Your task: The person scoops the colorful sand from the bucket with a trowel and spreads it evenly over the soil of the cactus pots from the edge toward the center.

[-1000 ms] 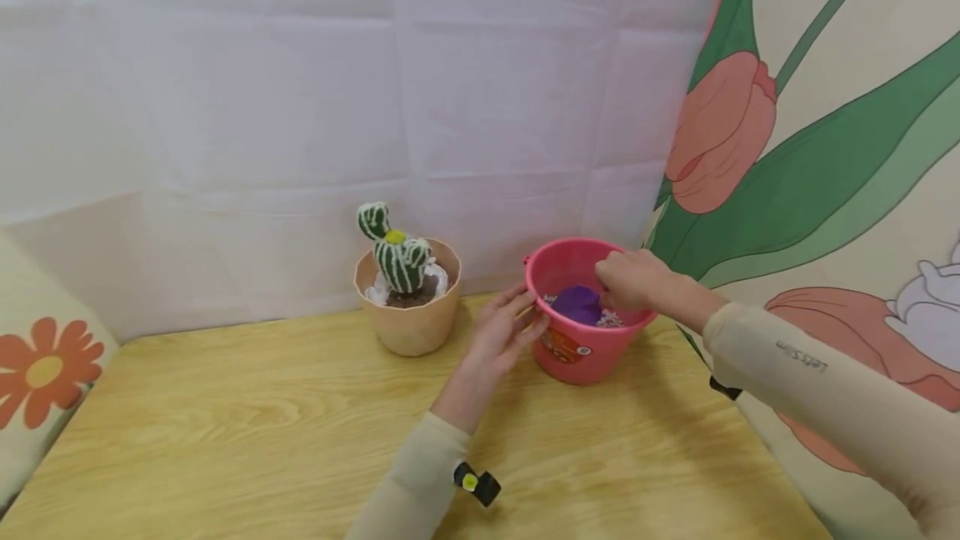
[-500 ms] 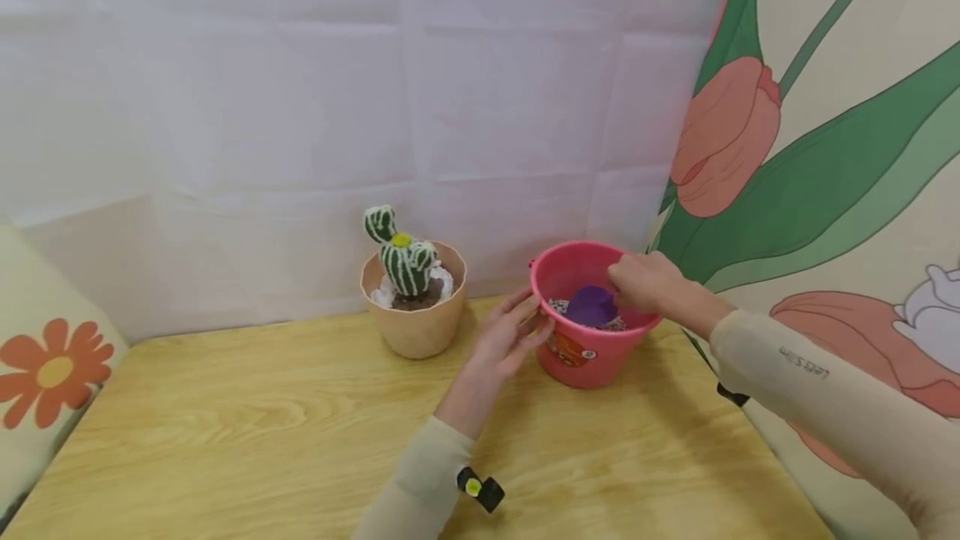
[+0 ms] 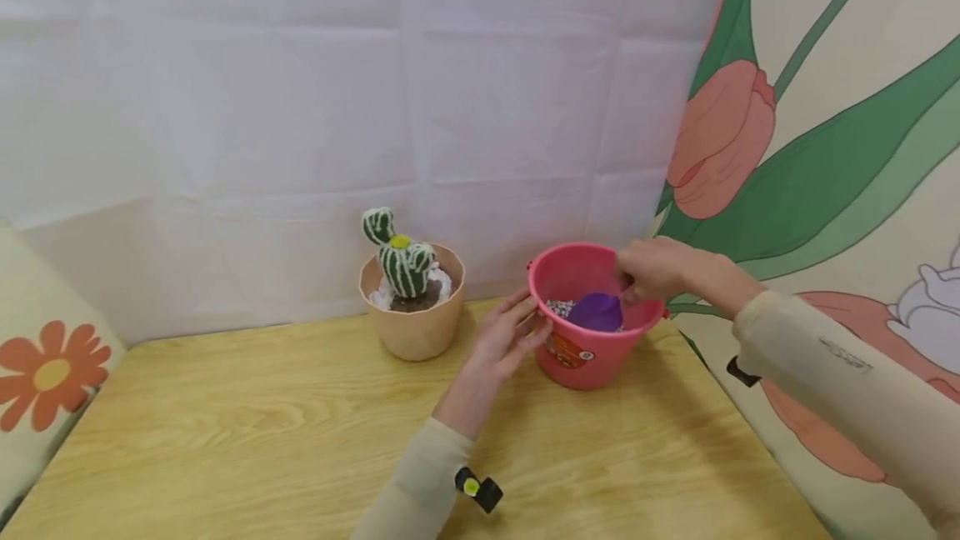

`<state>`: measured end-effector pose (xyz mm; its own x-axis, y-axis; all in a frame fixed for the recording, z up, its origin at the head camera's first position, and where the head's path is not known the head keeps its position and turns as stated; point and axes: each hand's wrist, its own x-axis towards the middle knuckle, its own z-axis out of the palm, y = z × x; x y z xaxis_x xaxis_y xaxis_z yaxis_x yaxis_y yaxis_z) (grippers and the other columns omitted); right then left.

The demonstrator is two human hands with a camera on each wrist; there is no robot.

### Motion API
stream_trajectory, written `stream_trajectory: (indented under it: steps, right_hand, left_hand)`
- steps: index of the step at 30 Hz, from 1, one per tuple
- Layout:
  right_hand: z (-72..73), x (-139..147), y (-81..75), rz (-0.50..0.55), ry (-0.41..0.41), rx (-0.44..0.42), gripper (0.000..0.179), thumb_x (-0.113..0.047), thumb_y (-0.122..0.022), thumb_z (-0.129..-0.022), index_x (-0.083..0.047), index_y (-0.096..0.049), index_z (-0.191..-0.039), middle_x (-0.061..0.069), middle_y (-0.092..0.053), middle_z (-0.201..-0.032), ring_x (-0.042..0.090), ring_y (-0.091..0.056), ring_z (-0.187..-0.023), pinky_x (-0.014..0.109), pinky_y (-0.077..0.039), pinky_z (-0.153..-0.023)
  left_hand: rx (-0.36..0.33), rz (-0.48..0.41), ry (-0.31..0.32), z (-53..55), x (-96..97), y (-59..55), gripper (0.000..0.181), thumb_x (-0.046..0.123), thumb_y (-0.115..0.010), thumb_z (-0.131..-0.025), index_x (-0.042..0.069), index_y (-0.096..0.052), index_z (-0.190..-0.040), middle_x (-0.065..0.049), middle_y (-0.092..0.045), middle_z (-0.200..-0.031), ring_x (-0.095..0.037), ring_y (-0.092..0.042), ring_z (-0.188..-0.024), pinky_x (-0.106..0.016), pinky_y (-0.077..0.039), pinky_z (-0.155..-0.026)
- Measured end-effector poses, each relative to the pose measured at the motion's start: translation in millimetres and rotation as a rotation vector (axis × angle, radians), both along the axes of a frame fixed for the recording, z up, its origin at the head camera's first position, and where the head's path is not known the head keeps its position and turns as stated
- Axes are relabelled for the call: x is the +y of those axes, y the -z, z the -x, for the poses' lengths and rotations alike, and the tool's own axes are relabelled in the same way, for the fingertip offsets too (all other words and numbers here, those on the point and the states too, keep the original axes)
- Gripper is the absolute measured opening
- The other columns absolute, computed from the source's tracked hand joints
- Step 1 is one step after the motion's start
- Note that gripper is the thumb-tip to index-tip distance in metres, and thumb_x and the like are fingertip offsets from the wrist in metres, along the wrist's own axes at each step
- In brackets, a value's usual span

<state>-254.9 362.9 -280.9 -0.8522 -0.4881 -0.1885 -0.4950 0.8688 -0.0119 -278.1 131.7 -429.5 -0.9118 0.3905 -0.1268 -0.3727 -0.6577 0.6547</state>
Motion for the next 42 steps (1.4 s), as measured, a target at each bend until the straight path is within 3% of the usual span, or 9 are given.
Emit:
stream_trajectory:
  steps: [6,14,18,23,28,34,42]
  right_hand:
    - [12.4,-13,24.0,0.015,-0.038,0.059,0.031,-0.017,-0.079,-0.087,-0.022,-0.058,-0.065,-0.011,-0.047,-0.059,0.006,-0.041,-0.054,0.025,-0.032,-0.048]
    - [25.1,-20,44.0,0.022,0.0,0.181,0.037,-0.012,-0.074,-0.085,-0.022,-0.048,-0.061,-0.009,-0.039,-0.055,0.008,-0.035,-0.051,0.024,-0.027,-0.045]
    - [26.5,-16,45.4,0.001,0.038,0.233,0.038,-0.013,-0.074,-0.086,-0.022,-0.045,-0.063,-0.008,-0.037,-0.058,0.009,-0.034,-0.053,0.026,-0.028,-0.047]
    - [20.9,-5,32.8,-0.07,0.152,0.28,0.037,-0.014,-0.071,-0.09,-0.019,-0.044,-0.064,-0.005,-0.037,-0.058,0.012,-0.033,-0.053,0.027,-0.028,-0.047]
    - [15.9,6,26.1,-0.155,0.177,0.306,0.035,-0.014,-0.07,-0.091,-0.018,-0.049,-0.064,-0.003,-0.044,-0.059,0.014,-0.039,-0.052,0.028,-0.031,-0.045]
    - [20.2,6,43.6,-0.161,0.158,0.391,0.031,-0.011,-0.07,-0.092,-0.017,-0.053,-0.067,-0.001,-0.05,-0.061,0.017,-0.049,-0.053,0.036,-0.044,-0.045]
    - [23.8,0,59.3,-0.1,0.146,0.415,0.028,-0.008,-0.07,-0.089,-0.017,-0.053,-0.068,0.001,-0.053,-0.064,0.019,-0.051,-0.053,0.039,-0.047,-0.045]
  left_hand:
    - [-0.012,0.003,-0.003,1.8,1.2,1.3,0.046,0.004,-0.068,-0.097,-0.001,-0.056,-0.141,-0.022,-0.064,-0.12,-0.023,-0.066,-0.096,-0.035,-0.058,-0.084]
    - [-0.001,0.0,-0.01,2.4,1.8,-0.3,0.043,0.003,-0.064,-0.099,-0.002,-0.054,-0.141,-0.023,-0.062,-0.123,-0.022,-0.065,-0.096,-0.034,-0.058,-0.084]
    - [0.017,0.004,-0.006,3.3,2.0,0.0,0.045,0.004,-0.064,-0.099,-0.003,-0.053,-0.142,-0.025,-0.06,-0.127,-0.023,-0.065,-0.099,-0.034,-0.058,-0.084]
    - [0.037,0.008,-0.008,2.6,3.3,0.3,0.045,0.004,-0.065,-0.098,-0.002,-0.054,-0.142,-0.017,-0.066,-0.115,-0.028,-0.063,-0.108,-0.034,-0.058,-0.085]
    - [0.037,0.006,-0.027,0.9,3.1,0.6,0.043,0.004,-0.064,-0.099,-0.002,-0.055,-0.141,-0.013,-0.068,-0.106,-0.025,-0.065,-0.1,-0.034,-0.058,-0.084]
    - [0.043,0.008,-0.04,2.3,0.9,0.2,0.044,0.003,-0.064,-0.099,-0.003,-0.054,-0.141,-0.012,-0.068,-0.105,-0.021,-0.065,-0.095,-0.035,-0.058,-0.085]
    - [0.042,0.004,-0.028,1.7,4.1,2.2,0.044,0.004,-0.064,-0.099,-0.004,-0.054,-0.141,-0.013,-0.067,-0.108,-0.025,-0.064,-0.101,-0.035,-0.058,-0.084]
